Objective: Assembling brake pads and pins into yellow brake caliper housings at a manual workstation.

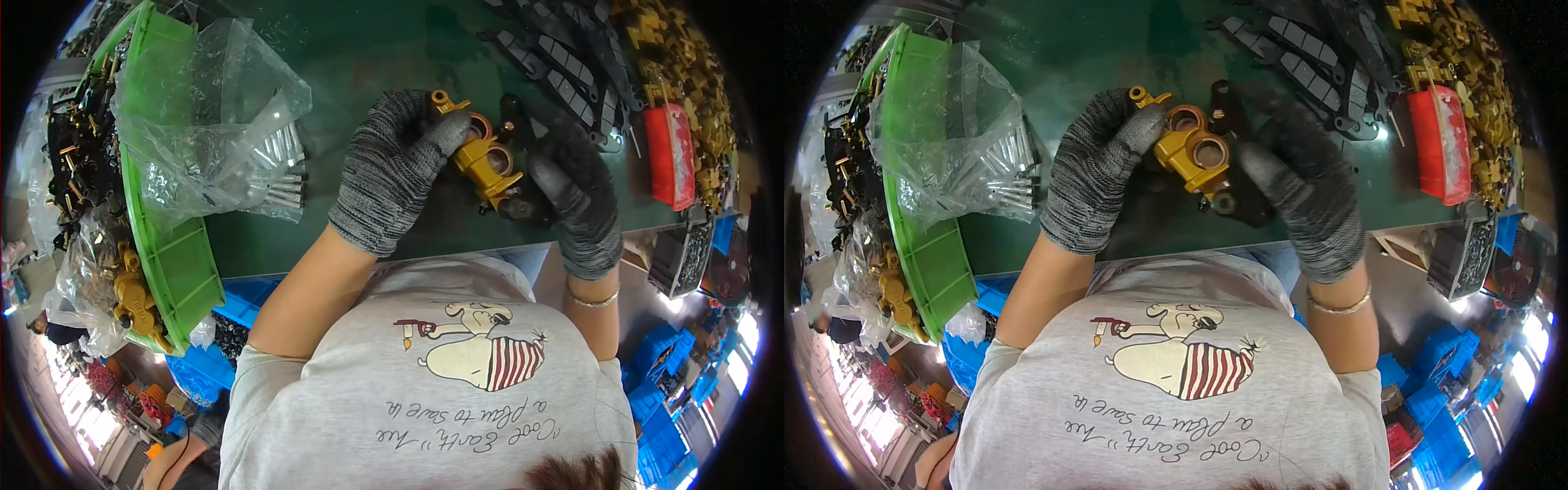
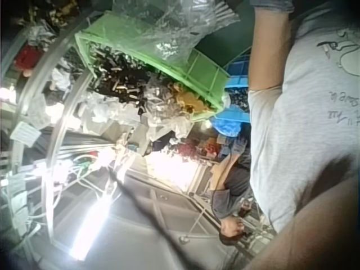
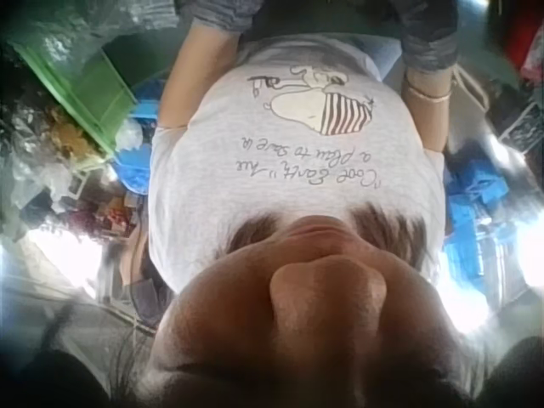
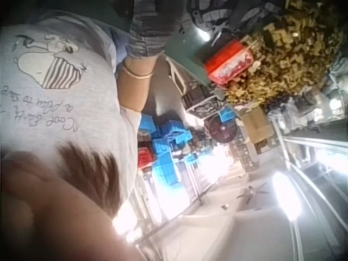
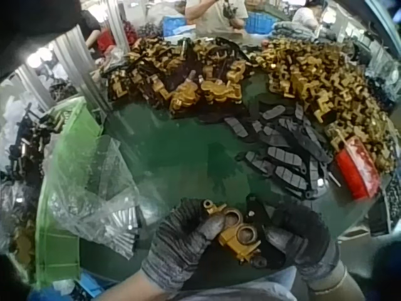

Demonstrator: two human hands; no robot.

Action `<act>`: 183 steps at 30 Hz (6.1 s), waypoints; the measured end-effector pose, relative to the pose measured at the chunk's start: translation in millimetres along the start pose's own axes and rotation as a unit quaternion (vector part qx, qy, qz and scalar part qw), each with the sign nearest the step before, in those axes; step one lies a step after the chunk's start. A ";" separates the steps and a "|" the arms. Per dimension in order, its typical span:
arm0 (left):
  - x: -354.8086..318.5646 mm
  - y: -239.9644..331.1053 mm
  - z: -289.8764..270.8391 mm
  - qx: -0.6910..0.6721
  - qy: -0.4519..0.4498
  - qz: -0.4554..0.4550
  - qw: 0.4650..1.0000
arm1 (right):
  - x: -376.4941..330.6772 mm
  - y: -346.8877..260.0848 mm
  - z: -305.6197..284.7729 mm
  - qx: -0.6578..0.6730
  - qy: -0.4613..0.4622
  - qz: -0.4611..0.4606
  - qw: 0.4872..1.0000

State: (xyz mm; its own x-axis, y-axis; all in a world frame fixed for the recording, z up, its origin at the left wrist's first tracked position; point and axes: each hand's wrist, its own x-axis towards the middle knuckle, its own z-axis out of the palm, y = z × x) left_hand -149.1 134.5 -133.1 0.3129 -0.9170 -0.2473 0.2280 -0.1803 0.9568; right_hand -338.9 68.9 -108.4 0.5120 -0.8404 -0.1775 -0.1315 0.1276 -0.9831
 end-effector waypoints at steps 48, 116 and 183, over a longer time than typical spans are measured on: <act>-20.3 1.4 -16.5 -0.068 -0.081 0.024 0.994 | 6.8 16.4 29.2 0.128 -0.085 0.101 0.983; 46.2 211.9 -359.6 0.783 0.195 0.068 0.586 | -18.1 65.0 -59.6 -0.029 0.121 -0.264 0.956; 265.2 173.3 118.7 0.529 -0.138 0.222 0.807 | -31.5 20.1 -57.7 0.163 0.094 -0.123 0.974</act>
State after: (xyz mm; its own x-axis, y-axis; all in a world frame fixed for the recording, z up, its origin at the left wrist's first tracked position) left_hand -136.0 -182.2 -14.8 -0.1030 -0.9929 0.0599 -0.8110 0.1187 0.5728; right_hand -406.7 67.6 -119.9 0.3255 -0.9443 0.0475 0.2680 0.0440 -0.9624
